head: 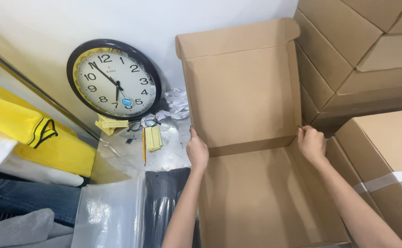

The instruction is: Packaging a black garment into a plastic bag and then into a cardboard box

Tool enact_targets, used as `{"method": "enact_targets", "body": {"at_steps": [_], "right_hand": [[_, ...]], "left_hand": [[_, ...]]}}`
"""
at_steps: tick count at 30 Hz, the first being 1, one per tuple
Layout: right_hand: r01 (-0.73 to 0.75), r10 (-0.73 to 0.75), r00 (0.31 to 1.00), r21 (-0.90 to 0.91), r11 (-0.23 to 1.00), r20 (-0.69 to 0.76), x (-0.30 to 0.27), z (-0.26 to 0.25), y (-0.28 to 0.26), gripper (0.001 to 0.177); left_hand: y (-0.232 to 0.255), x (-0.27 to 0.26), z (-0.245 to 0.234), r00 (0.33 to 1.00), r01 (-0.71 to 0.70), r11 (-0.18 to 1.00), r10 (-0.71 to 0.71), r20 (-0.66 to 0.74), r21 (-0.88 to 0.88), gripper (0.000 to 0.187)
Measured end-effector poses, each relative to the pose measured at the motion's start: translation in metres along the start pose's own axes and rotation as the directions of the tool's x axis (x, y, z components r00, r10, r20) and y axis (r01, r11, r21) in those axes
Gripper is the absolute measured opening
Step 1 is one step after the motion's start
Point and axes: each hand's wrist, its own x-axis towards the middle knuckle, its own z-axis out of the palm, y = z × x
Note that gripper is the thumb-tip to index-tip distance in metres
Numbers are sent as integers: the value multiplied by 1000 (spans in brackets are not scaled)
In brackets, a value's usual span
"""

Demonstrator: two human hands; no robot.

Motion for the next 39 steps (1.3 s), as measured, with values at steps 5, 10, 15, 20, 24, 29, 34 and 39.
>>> {"method": "enact_targets", "body": {"at_steps": [5,10,15,20,24,29,34,39], "right_hand": [[-40,37,999,127,991,23,-38,-12,6,35],[-69,62,997,243,967,38,-59,0,43,33],[-81,39,992,359,930,121,-108,-45,18,41],[-27,-37,983,344,938,177,-119,-6,42,41],[-6,-53,985,338,941,166,-111,-9,49,42],[-9,-50,986,346,938,161,-107,9,65,43],[-24,-34,988,366,930,152,-100,42,83,44],[-56,3,990,373,926,142,-92,111,139,45]], "left_hand": [[-21,-42,4,992,-85,983,68,-107,-162,52],[-61,-58,16,995,-74,987,63,-78,-142,56],[-81,-91,14,1000,13,997,-13,-5,-81,54],[-113,-103,36,996,79,997,-79,37,4,49],[-93,-111,28,995,104,995,-104,9,12,45],[-94,-113,25,991,135,989,-134,-19,61,39],[-114,-105,29,988,153,981,-149,-44,122,35],[-170,-90,58,988,156,973,-151,-41,172,33]]}}
